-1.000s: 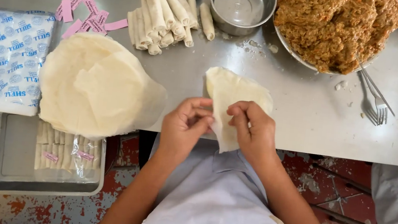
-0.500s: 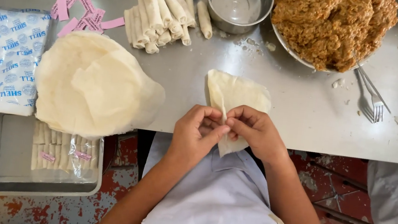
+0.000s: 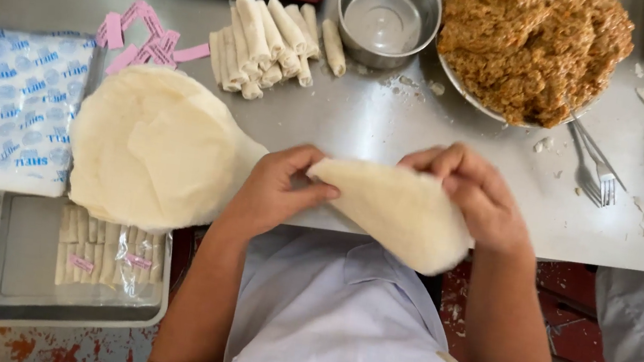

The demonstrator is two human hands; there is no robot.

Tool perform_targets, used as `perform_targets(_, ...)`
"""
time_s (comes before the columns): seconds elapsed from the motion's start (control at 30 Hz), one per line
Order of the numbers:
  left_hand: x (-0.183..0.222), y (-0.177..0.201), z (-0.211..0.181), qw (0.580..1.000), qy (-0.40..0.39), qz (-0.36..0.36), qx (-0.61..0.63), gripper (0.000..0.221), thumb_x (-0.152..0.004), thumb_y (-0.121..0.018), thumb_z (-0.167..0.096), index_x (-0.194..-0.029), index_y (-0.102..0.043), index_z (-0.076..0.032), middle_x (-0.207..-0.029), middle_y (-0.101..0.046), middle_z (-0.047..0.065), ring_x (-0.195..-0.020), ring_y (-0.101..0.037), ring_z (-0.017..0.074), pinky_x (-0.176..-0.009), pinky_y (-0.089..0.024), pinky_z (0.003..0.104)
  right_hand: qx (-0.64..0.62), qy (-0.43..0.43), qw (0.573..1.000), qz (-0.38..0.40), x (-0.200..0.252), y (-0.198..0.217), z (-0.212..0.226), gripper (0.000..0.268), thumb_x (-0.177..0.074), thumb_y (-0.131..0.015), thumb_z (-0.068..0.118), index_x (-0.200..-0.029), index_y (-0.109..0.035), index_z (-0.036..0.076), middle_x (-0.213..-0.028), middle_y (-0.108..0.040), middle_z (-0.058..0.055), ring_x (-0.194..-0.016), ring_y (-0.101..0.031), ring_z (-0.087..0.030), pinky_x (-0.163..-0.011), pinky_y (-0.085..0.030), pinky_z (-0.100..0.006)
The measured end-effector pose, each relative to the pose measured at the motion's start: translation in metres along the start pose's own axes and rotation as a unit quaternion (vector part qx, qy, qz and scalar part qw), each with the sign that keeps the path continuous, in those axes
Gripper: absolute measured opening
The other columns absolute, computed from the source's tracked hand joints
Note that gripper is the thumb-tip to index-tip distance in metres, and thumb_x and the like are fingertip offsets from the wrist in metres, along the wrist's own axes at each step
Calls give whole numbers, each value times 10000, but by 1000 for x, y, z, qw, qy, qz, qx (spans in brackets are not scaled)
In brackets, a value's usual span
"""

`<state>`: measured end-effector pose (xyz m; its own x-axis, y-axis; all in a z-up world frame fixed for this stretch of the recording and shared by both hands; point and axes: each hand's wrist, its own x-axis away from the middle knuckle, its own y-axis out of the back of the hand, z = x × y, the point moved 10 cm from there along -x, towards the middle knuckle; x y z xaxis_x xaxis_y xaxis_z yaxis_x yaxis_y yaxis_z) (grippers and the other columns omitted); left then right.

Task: The person is preparing spring rolls by separating thin wrappers, adding meat filling with a fork, and rolling them tightly.

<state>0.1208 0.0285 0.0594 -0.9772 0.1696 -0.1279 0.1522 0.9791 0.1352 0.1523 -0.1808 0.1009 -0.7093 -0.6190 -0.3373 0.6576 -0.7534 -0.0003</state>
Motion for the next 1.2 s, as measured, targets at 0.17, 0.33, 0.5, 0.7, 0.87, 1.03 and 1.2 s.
perform_targets(0.17, -6, 7, 40, 997, 33, -70, 24, 138, -937, -766, -146, -1056, -737, -84, -812, -715, 46, -772, -631, 95, -748, -578, 293, 262, -80, 958, -82, -24, 25, -14, 248, -1018, -516, 141, -1205, -555, -18, -1227, -661, -277, -1178, -612, -396, -1024, -451, -513)
perform_targets(0.33, -22, -18, -12, 996, -57, -50, -57, 134, -1034, -642, -185, -1059, -745, -102, -763, -640, 45, -732, -628, 123, -750, -556, 310, 351, 39, 935, -37, -65, -31, -7, 527, -1093, -386, 446, -1386, -538, 35, -1405, -544, -238, -1360, -505, -433, -1125, -396, -561)
perform_targets(0.5, -57, -1, 39, 972, 26, -191, 138, 424, -1085, -511, -384, -739, -558, -145, -627, -497, 1, -645, -489, 111, -625, -474, 272, 607, 234, 704, -284, -60, -51, 5, 491, -924, -776, 409, -588, -481, 207, -564, -380, 11, -496, -409, -236, -537, -379, -389)
perform_targets(0.7, -52, -52, 82, 914, 162, -259, 265, 454, -1058, -292, -231, -965, -614, 76, -841, -670, 254, -818, -638, 288, -887, -532, 479, 588, 288, 732, -188, -80, -47, 29, 543, -1012, -674, 447, -590, -482, 165, -521, -419, -33, -445, -441, -270, -521, -396, -395)
perform_targets(0.87, -64, -48, 126, 917, 121, -237, 298, 424, -1069, -472, -261, -731, -665, -93, -630, -633, 20, -551, -592, 127, -559, -517, 279, 569, 296, 750, -163, -65, -90, 26, 510, -991, -649, 477, -611, -478, 183, -563, -473, 3, -498, -516, -228, -564, -417, -374)
perform_targets(1.03, -71, -49, 117, 910, 128, -231, 321, 404, -1049, -534, -276, -747, -704, -69, -624, -673, 61, -510, -621, 148, -514, -536, 300, 738, 258, 530, -327, -57, -20, -106, 577, -964, -371, 667, -596, -298, 228, -575, -247, 73, -468, -236, -99, -407, -218, -307)
perform_targets(1.2, -80, -42, 91, 899, 191, -208, 335, 393, -1065, -568, -304, -881, -743, -5, -685, -715, 114, -614, -617, 165, -666, -571, 335, 703, 178, 615, -310, -66, -3, -144, 517, -1026, -625, 460, -625, -510, 155, -559, -472, 3, -508, -510, -225, -576, -458, -368)
